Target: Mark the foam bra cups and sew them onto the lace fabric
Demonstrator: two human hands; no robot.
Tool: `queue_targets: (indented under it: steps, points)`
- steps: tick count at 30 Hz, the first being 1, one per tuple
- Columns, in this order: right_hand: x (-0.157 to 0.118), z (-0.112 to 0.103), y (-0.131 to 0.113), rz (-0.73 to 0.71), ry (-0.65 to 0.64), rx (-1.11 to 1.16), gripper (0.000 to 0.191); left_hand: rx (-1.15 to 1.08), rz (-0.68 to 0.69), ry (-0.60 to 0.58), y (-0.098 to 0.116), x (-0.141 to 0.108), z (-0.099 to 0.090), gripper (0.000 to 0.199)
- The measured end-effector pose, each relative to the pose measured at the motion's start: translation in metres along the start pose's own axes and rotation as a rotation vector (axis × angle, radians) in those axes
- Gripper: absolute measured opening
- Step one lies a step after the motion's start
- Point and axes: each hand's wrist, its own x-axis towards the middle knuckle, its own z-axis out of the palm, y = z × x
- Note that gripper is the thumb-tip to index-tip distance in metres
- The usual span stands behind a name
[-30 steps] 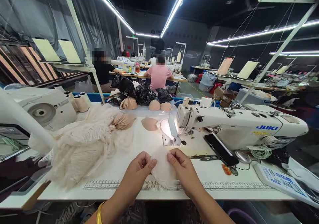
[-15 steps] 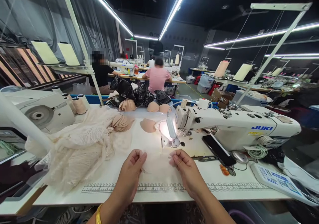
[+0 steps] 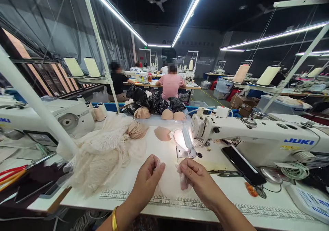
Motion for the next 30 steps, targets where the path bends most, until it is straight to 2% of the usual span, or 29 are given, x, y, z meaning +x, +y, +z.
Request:
queue_targets:
  steps: [4, 6, 10, 12, 15, 18, 21, 23, 25, 26, 28, 30]
  points:
    - [0.013, -0.012, 0.012, 0.036, 0.075, -0.099, 0.051, 0.505, 0.078, -0.056, 0.004, 0.045, -0.033, 0.034]
    - [0.020, -0.018, 0.022, 0.042, 0.118, -0.133, 0.049, 0.659, 0.091, 0.045, 0.006, 0.079, -0.060, 0.025]
    - [0.027, -0.023, 0.037, 0.023, 0.129, -0.157, 0.045, 0.919, 0.026, 0.242, 0.006, 0.137, -0.110, 0.026]
    - [0.027, -0.023, 0.040, 0.015, 0.120, -0.171, 0.044, 1.015, -0.019, 0.266, 0.002, 0.153, -0.126, 0.027]
    - [0.028, -0.024, 0.041, 0.012, 0.110, -0.163, 0.044, 1.116, -0.055, 0.258, -0.005, 0.164, -0.137, 0.025]
    - [0.029, -0.025, 0.038, 0.014, 0.109, -0.150, 0.043, 1.162, -0.041, 0.290, -0.004, 0.167, -0.141, 0.019]
    - [0.029, -0.026, 0.035, 0.030, 0.112, -0.111, 0.042, 1.153, 0.035, 0.391, 0.012, 0.163, -0.137, 0.016]
    - [0.029, -0.027, 0.033, 0.047, 0.116, -0.065, 0.044, 1.117, 0.110, 0.474, 0.027, 0.151, -0.127, 0.024]
    - [0.030, -0.029, 0.032, 0.060, 0.124, -0.020, 0.050, 1.016, 0.151, 0.478, 0.040, 0.133, -0.111, 0.026]
    - [0.031, -0.029, 0.032, 0.065, 0.127, 0.003, 0.054, 0.925, 0.143, 0.419, 0.044, 0.121, -0.100, 0.026]
    - [0.032, -0.031, 0.032, 0.070, 0.127, 0.044, 0.064, 0.611, 0.060, 0.191, 0.047, 0.098, -0.078, 0.027]
    - [0.032, -0.032, 0.032, 0.065, 0.121, 0.066, 0.071, 0.439, -0.018, 0.014, 0.044, 0.077, -0.055, 0.026]
